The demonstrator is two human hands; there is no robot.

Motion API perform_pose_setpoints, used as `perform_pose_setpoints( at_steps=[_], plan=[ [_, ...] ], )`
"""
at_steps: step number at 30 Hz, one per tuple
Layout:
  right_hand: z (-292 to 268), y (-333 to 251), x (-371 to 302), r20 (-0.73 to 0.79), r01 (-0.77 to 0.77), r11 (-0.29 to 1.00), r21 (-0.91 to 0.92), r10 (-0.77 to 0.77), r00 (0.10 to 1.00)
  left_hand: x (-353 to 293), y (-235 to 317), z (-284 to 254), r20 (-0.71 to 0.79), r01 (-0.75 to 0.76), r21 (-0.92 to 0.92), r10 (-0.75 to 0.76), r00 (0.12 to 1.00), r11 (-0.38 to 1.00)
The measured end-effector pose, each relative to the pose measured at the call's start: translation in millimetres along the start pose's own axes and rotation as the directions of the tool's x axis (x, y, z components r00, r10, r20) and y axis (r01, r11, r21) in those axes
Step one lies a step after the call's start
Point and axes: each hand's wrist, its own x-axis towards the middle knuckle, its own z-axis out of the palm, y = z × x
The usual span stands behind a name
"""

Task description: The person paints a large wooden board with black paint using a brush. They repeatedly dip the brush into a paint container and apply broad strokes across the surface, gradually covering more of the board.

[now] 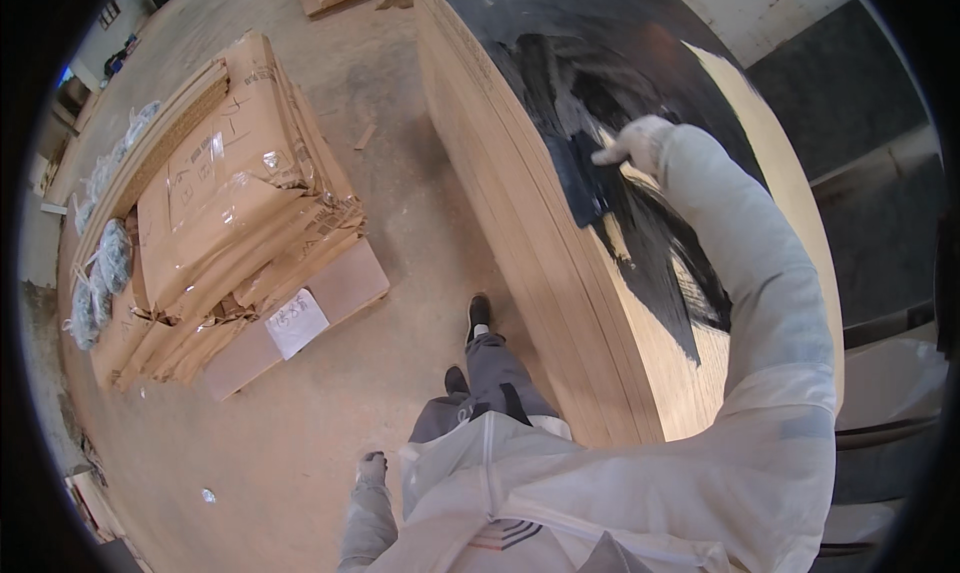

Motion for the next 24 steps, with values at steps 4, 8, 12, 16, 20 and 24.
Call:
perform_pose_setpoints(
  at_steps=[4, 8, 12, 16, 20, 24],
  plan=[
    [51.6, 31.1, -84.5, 0.177, 0.194, 0.954, -0.228, -0.155, 0.972, -15.9, -35.8, 19.1, 0.006, 0.122, 0.039, -0.123, 0.992, 0.992],
    [95.3, 30.4, -162.3, 0.314, 0.34, 0.82, -0.461, -0.208, 0.926, -34.2, -40.6, 46.5, 0.093, 0.032, 0.338, -0.068, 0.993, 0.94],
    [111.6, 66.5, -137.0, 0.143, 0.318, 0.882, -0.347, -0.286, 0.948, -4.4, -45.2, 58.5, 0.212, -0.124, 0.176, 0.085, 0.974, 0.977],
    [80.2, 55.5, -86.8, -0.046, 0.185, 0.977, -0.107, -0.191, 0.981, 11.7, 5.8, 38.8, 0.117, -0.215, 0.005, 0.213, 0.97, 0.977],
    [84.6, 51.5, -95.8, 0.017, 0.22, 0.912, -0.347, -0.229, 0.973, 3.0, 40.5, 17.6, 0.028, -0.177, -0.244, 0.189, 0.982, 0.954],
    [127.1, 43.3, -170.8, 0.154, 0.324, 0.811, -0.487, -0.285, 0.946, -23.0, -3.8, 42.5, 0.059, -0.108, -0.188, 0.121, 0.991, 0.976]
  ],
)
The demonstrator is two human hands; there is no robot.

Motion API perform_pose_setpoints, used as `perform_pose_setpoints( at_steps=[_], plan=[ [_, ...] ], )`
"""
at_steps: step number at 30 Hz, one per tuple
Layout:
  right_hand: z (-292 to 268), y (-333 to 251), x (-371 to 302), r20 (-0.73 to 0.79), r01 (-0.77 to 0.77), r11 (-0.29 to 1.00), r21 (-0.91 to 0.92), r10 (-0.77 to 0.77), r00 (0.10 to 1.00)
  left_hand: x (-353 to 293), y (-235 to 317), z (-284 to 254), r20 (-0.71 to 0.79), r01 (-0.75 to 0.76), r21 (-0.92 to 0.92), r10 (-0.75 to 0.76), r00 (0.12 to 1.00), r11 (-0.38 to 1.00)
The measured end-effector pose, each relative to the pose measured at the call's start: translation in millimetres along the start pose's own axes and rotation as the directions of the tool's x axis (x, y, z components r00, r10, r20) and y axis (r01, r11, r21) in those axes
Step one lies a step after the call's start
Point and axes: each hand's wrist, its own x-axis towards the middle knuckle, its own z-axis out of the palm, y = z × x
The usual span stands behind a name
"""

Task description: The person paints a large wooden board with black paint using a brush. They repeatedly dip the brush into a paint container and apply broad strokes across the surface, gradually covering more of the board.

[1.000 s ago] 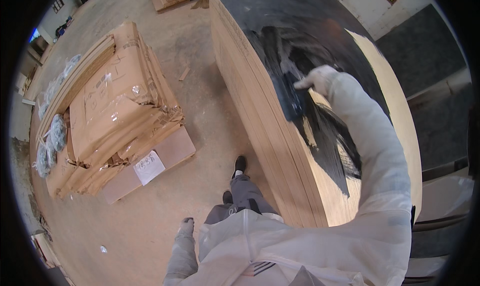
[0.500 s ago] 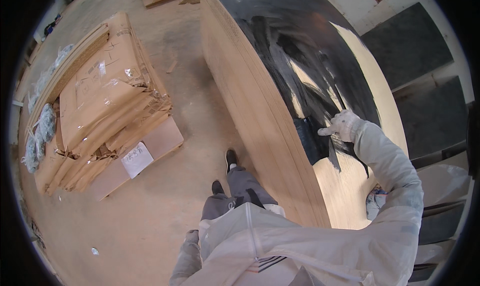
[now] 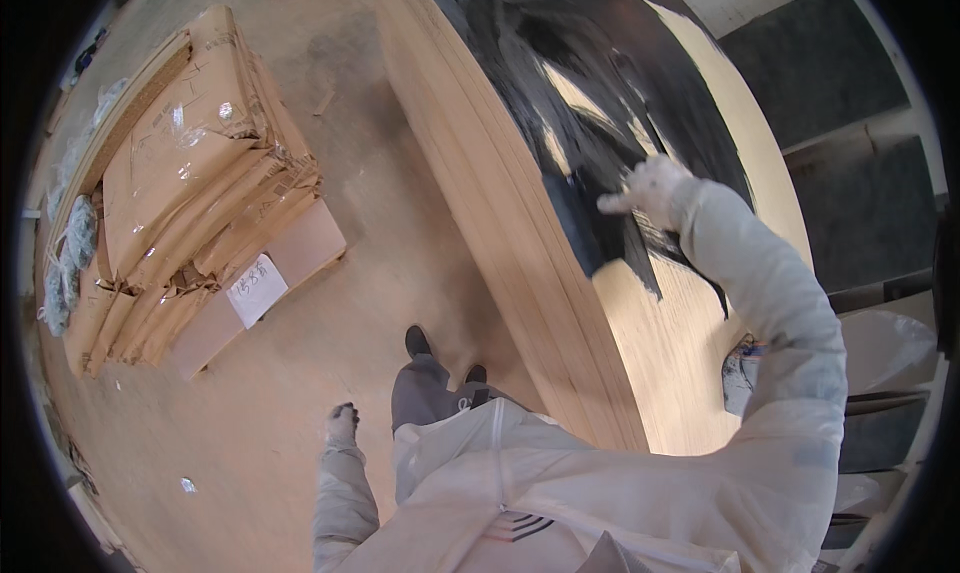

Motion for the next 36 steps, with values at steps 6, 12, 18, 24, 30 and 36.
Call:
perform_pose_setpoints(
  at_steps=[6, 12, 18, 24, 30, 36],
  plan=[
    [46.6, -9.3, -65.4, 0.13, 0.012, 1.0, 0.017, -0.014, 0.991, -57.1, -123.7, 32.7, 0.118, 0.099, 0.268, -0.135, 0.984, 0.958],
    [69.9, 26.5, -17.9, -0.169, -0.037, 0.984, 0.173, 0.067, 0.983, -86.2, -131.5, 17.1, 0.084, 0.121, 0.317, -0.155, 0.984, 0.941],
    [76.7, -20.8, -72.0, 0.102, 0.098, 0.992, -0.079, -0.089, 0.991, -75.5, -109.3, 16.1, -0.004, 0.105, 0.02, -0.105, 0.995, 0.994],
    [81.1, 29.6, -56.9, -0.064, -0.11, 0.978, 0.177, 0.123, 0.99, -75.6, -103.8, 45.7, 0.041, 0.086, 0.133, -0.093, 0.995, 0.987],
    [88.9, 15.0, -45.4, -0.031, 0.03, 0.998, -0.051, -0.032, 0.999, -90.5, -105.3, 52.8, 0.044, 0.048, 0.168, -0.056, 0.997, 0.985],
    [131.8, 31.5, -107.8, 0.03, -0.149, 0.981, 0.125, 0.147, 0.989, -102.4, -114.0, 52.1, 0.024, 0.114, 0.15, -0.119, 0.993, 0.982]
  ],
)
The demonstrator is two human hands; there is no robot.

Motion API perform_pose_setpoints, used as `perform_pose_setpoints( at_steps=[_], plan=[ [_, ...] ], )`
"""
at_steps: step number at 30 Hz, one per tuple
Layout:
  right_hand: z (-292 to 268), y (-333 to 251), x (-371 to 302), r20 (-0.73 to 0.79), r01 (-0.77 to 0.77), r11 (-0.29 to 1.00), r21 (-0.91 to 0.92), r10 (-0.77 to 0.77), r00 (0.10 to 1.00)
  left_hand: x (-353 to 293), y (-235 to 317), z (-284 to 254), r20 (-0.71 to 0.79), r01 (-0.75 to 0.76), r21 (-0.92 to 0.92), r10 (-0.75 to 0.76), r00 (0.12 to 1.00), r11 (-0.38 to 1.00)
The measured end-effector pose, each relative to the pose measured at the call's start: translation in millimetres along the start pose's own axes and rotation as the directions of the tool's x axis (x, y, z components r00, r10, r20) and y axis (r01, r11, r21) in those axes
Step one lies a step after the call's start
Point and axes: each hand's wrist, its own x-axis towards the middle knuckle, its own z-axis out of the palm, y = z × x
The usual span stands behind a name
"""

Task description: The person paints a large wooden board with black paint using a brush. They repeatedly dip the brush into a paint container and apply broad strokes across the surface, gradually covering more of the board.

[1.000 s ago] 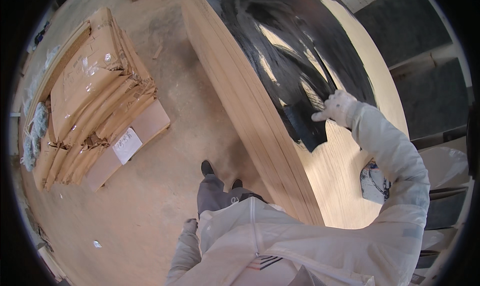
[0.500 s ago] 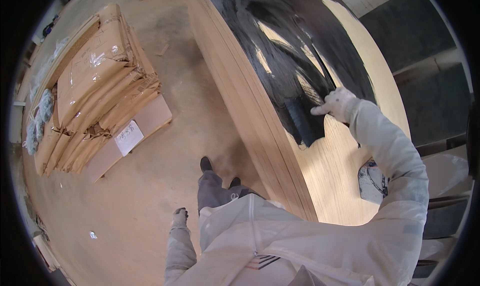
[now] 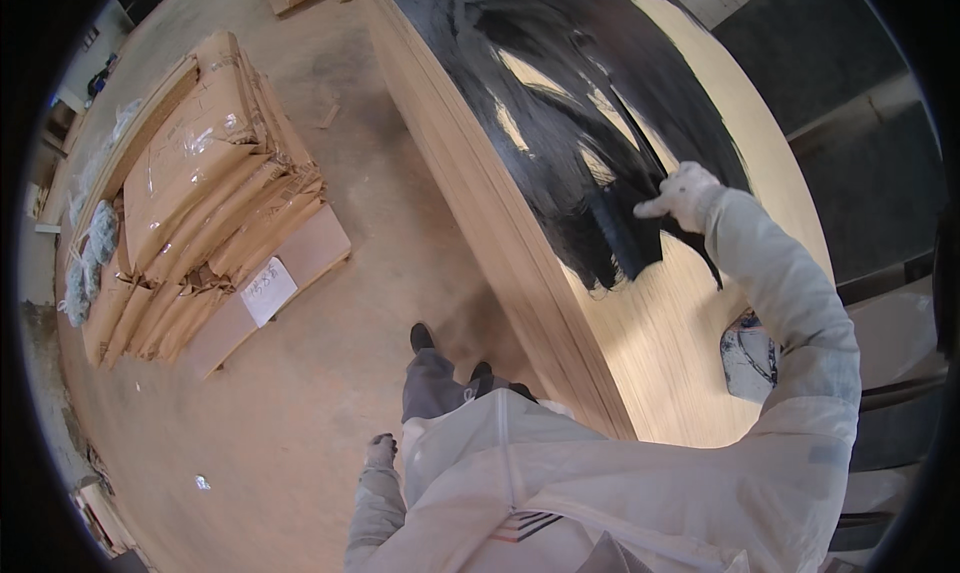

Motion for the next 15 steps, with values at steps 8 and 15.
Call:
perform_pose_setpoints(
  at_steps=[8, 15],
  plan=[
    [-28.7, 30.2, 22.9, 0.017, -0.239, 0.96, 0.149, 0.239, 0.971, 29.9, 97.0, -15.2, 0.031, -0.242, 0.046, 0.241, 0.97, 0.969],
    [65.6, -39.9, -46.6, -0.107, -0.293, 0.631, 0.718, 0.516, 0.85, 50.3, 293.3, 41.2, 0.313, -0.694, 0.15, 0.632, 0.709, 0.704]
  ],
)
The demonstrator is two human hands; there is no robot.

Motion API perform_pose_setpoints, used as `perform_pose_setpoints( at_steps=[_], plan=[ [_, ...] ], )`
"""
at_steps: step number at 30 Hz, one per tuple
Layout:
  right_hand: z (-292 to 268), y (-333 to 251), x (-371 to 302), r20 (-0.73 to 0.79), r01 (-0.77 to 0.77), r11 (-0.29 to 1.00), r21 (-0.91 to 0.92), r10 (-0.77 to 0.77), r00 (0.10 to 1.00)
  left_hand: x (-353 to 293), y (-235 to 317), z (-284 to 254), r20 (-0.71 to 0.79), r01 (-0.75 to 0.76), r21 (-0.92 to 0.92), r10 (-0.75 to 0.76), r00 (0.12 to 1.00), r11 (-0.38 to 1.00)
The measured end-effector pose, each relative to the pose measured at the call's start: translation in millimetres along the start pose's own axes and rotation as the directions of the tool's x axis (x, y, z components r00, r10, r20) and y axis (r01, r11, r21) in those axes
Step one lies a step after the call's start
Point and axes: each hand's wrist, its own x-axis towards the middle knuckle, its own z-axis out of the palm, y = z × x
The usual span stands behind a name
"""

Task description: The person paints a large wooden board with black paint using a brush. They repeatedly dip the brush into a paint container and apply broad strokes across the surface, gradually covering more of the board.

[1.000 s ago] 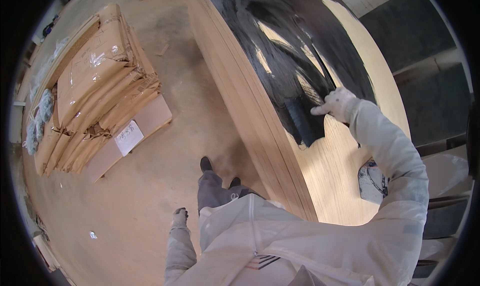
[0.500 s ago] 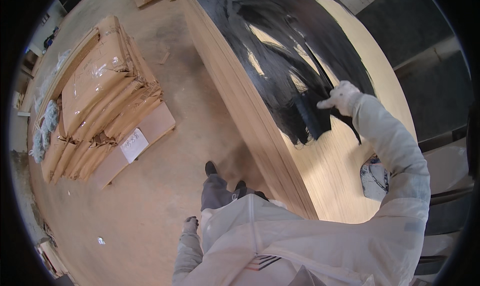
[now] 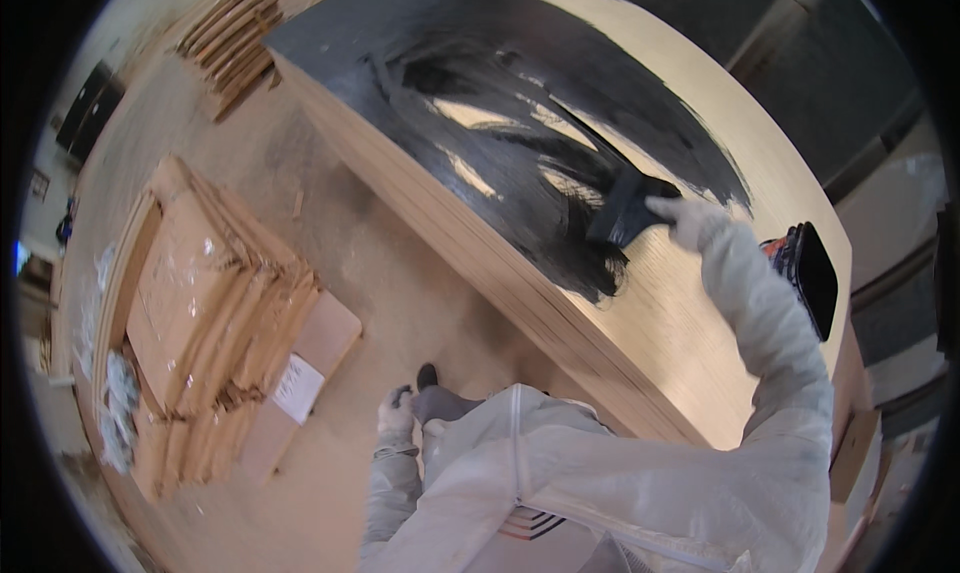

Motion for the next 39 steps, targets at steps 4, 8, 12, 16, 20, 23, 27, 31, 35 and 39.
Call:
perform_pose_setpoints(
  at_steps=[4, 8, 12, 16, 20, 23, 27, 31, 35, 39],
  plan=[
    [51.5, -52.4, -72.1, 0.306, -0.43, 0.603, 0.672, 0.304, 0.902, 37.4, 152.0, 10.8, 0.252, -0.339, 0.259, 0.275, 0.928, 0.904],
    [91.7, -140.4, -77.7, 0.153, -0.208, 0.119, 0.971, 0.359, 0.921, 41.2, 300.2, 28.2, 0.578, -0.807, 0.18, 0.604, 0.549, 0.562],
    [66.0, -250.9, -24.6, 0.204, -0.237, 0.007, 0.971, 0.483, 0.851, 31.5, 392.3, 59.3, 0.733, -0.967, 0.134, 0.634, 0.245, 0.218],
    [124.0, -248.4, 27.9, 0.108, 0.049, -0.272, 0.961, 0.533, 0.839, 17.1, 444.6, 107.5, 0.826, -0.924, 0.369, 0.418, 0.378, 0.105],
    [122.3, -230.6, 34.9, -0.057, 0.161, -0.164, 0.973, 0.508, 0.86, 42.2, 445.0, 154.7, 0.788, -0.83, 0.557, 0.293, 0.541, 0.034],
    [85.9, -225.1, -7.5, -0.033, 0.084, -0.087, 0.993, 0.479, 0.877, 65.9, 454.5, 154.8, 0.76, -0.771, 0.634, 0.236, 0.606, -0.064],
    [100.5, -160.6, -95.7, -0.089, 0.135, -0.004, 0.991, 0.731, 0.677, 59.5, 491.1, 166.5, 0.834, -0.811, 0.551, 0.142, 0.533, -0.196],
    [193.5, -84.5, -177.8, -0.319, -0.231, 0.372, 0.899, 0.918, 0.236, 58.0, 508.0, 197.4, 0.883, -0.836, 0.47, 0.153, 0.444, -0.285],
    [220.2, -61.6, -219.8, -0.407, -0.707, 0.375, 0.599, 0.903, 0.135, 114.7, 545.2, 256.2, 0.848, -0.791, 0.531, 0.184, 0.498, -0.305],
    [240.6, -46.9, -219.2, -0.392, -0.759, 0.298, 0.579, 0.918, 0.061, 109.3, 577.3, 328.0, 0.851, -0.792, 0.525, 0.202, 0.485, -0.312]
  ],
)
